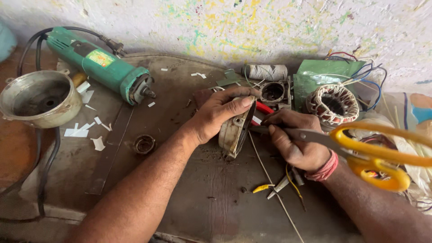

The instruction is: The person uses yellow-handled shears to cut and remove old insulation and debris from the slots of a motor stator. They repeatedly rotate the stator and scrape the interior surfaces to clear the winding channels.

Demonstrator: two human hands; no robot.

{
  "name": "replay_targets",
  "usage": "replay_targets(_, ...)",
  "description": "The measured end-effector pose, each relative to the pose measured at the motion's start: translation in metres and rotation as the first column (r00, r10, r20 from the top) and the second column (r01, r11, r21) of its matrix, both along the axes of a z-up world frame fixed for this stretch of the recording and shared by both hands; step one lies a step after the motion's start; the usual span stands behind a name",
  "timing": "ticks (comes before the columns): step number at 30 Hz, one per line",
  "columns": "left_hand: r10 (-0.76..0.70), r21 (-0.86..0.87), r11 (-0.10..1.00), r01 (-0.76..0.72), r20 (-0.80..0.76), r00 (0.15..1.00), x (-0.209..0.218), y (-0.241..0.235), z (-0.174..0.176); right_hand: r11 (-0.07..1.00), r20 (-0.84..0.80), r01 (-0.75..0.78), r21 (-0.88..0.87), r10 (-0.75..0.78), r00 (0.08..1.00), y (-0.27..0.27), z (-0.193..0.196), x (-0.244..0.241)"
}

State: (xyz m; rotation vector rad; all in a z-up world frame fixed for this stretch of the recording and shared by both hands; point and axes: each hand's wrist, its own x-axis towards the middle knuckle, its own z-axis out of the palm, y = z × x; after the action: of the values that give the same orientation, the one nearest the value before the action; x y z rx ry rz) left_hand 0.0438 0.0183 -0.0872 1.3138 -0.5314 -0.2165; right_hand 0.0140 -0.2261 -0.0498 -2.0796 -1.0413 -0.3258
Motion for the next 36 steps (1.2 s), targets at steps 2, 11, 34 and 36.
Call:
replay_targets(2, -0.011, -0.016, 1.0, 0.011, -0.014, 1.0, 0.001, -0.001, 0.001, 0.998, -0.026, 0.033, -0.045, -0.034, 0.999, -0.001, 0.002, -0.002)
replay_targets(11, -0.064, -0.066, 0.996, 0.065, 0.023, 0.998, -0.002, 0.003, 0.002, 0.99, -0.378, -0.093, 0.107, 0.127, 0.917, 0.002, -0.01, -0.007)
replay_targets(34, -0.112, -0.106, 0.988, 0.111, -0.003, 0.994, 0.002, 0.006, -0.002, 0.991, -0.129, 0.129, -0.039, -0.133, 0.983, 0.001, -0.007, -0.007)
replay_targets(36, -0.115, -0.105, 0.988, 0.114, -0.004, 0.993, 0.001, 0.008, -0.003, 0.998, -0.198, 0.059, -0.021, -0.062, 0.978, 0.002, -0.007, -0.009)
